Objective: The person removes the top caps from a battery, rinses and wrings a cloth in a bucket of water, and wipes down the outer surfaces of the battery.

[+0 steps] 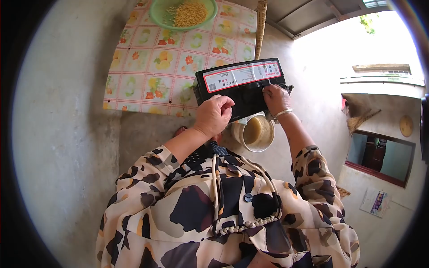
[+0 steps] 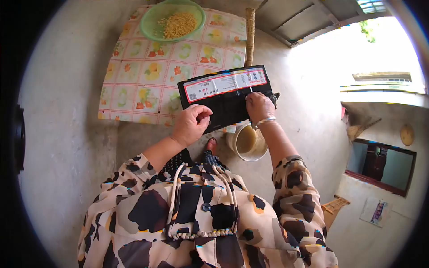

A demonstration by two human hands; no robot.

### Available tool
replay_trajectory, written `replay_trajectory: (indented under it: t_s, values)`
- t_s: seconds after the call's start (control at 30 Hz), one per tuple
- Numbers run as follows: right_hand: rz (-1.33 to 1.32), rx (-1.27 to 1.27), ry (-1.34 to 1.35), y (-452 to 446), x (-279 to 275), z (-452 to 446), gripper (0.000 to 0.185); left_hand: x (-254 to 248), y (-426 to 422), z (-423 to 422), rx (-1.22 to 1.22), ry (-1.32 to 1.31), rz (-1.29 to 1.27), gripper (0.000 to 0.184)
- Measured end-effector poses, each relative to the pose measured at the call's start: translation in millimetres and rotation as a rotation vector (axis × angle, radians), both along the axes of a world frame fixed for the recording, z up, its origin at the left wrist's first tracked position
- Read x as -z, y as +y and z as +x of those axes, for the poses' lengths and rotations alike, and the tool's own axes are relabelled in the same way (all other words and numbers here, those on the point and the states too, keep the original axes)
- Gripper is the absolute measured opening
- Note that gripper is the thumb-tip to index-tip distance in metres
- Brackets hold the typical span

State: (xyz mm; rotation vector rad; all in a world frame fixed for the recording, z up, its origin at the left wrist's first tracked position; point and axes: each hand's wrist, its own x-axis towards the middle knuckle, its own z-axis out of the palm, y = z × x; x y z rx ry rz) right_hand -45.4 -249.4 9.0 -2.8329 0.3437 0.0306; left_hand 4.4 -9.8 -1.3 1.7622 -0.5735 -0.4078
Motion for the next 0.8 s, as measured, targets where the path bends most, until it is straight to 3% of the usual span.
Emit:
replay_trajectory:
  t_s: [0.13, 0.2, 0.33, 0.47, 0.57, 0.73, 0.8]
  values:
    - [-0.055, 0.192, -0.109, 10.4, 10.1, 0.1, 0.013, 2.1, 0.5, 0.0, -0.008, 0.019, -0.020, 0.012]
    - [0.048, 0.451, -0.093, 14.9, 5.0, -1.4, 0.017, 2.7, -1.1, -1.1, -0.008, 0.033, -0.031, 0.012]
    - [0.184, 0.272, -0.106, 4.2, 7.8, -7.7, 0.014, -3.7, 0.5, -1.3, -0.014, -0.001, 0.013, 0.012]
    - [0.206, 0.277, -0.140, -7.1, 15.8, -3.5, 0.014, 1.1, -0.6, -1.4, -0.026, 0.016, -0.041, 0.012]
    - [-0.005, 0.194, -0.102, -5.8, 13.2, 8.3, 0.018, -1.5, -1.7, -1.5, -0.033, -0.023, 0.009, 0.012]
    - [0.047, 0.279, 0.091, -2.4, -4.1, 15.1, 0.017, -4.3, -2.9, -1.7, -0.013, 0.000, 0.032, 0.012]
    - [-0.111, 0.245, 0.154, 0.8, -6.1, 22.6, 0.017, -6.0, -1.0, -0.6, -0.019, -0.010, 0.049, 0.012]
